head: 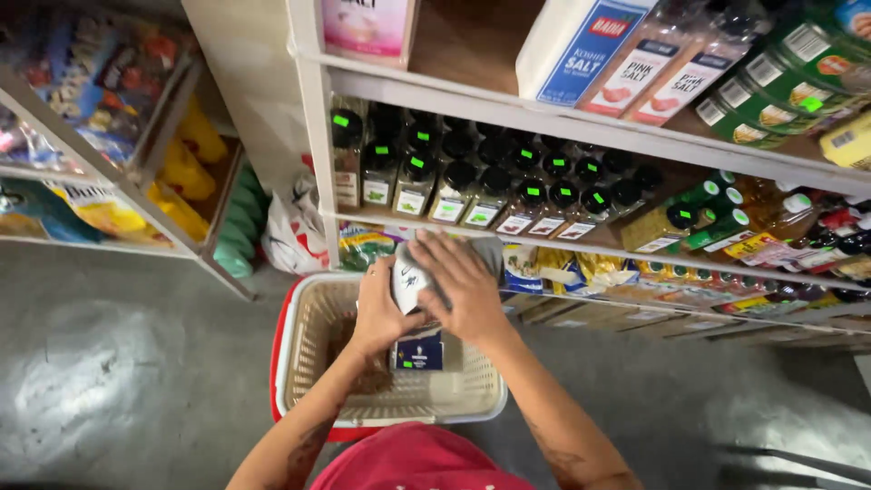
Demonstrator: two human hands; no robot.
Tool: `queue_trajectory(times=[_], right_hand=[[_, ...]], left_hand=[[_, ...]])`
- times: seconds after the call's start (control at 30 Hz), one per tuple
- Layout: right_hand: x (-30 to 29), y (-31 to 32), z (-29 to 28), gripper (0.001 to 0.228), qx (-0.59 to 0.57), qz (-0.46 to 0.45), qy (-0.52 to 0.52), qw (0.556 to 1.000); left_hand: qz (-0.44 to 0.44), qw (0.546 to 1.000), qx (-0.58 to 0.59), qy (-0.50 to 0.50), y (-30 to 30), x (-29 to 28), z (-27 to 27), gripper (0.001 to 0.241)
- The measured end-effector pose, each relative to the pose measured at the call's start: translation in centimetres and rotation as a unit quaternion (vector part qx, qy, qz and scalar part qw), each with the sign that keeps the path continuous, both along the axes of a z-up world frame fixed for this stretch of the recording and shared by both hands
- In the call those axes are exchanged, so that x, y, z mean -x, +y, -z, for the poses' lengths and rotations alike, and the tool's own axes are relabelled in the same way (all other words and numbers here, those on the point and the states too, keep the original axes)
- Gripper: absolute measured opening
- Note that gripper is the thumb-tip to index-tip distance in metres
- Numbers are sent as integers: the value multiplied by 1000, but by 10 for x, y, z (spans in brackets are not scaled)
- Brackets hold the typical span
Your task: Wiping grocery items from a shelf with a cloth and placing them into a shopping basket.
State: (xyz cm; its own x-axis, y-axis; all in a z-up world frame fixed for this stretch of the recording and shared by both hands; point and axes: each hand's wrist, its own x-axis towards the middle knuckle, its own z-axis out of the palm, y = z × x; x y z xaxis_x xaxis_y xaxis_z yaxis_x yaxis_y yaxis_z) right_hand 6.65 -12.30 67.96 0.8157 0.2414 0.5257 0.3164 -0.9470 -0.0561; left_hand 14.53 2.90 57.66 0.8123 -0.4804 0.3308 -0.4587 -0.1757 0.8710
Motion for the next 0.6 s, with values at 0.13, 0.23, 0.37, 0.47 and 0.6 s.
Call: queue_trajectory(times=[0.13,0.23,0.37,0.47,0.6], right_hand=[[-19,2,22,46,-163,48,-166,971],[-13,24,83,50,-93,110,-214,966],[41,65,123,57,16,58,-34,998],[-10,33,125,46,120,79,-197,970],[-22,9,46,59,30,164,-218,962]], left_hand=[[-39,985,48,160,2,-5,-26,101],[-47,961,113,250,5,-10,-41,88],[13,953,219,210,10,-25,-25,75],[29,928,240,285,5,-25,-40,64],[44,905,267,329,6,-28,-57,64]])
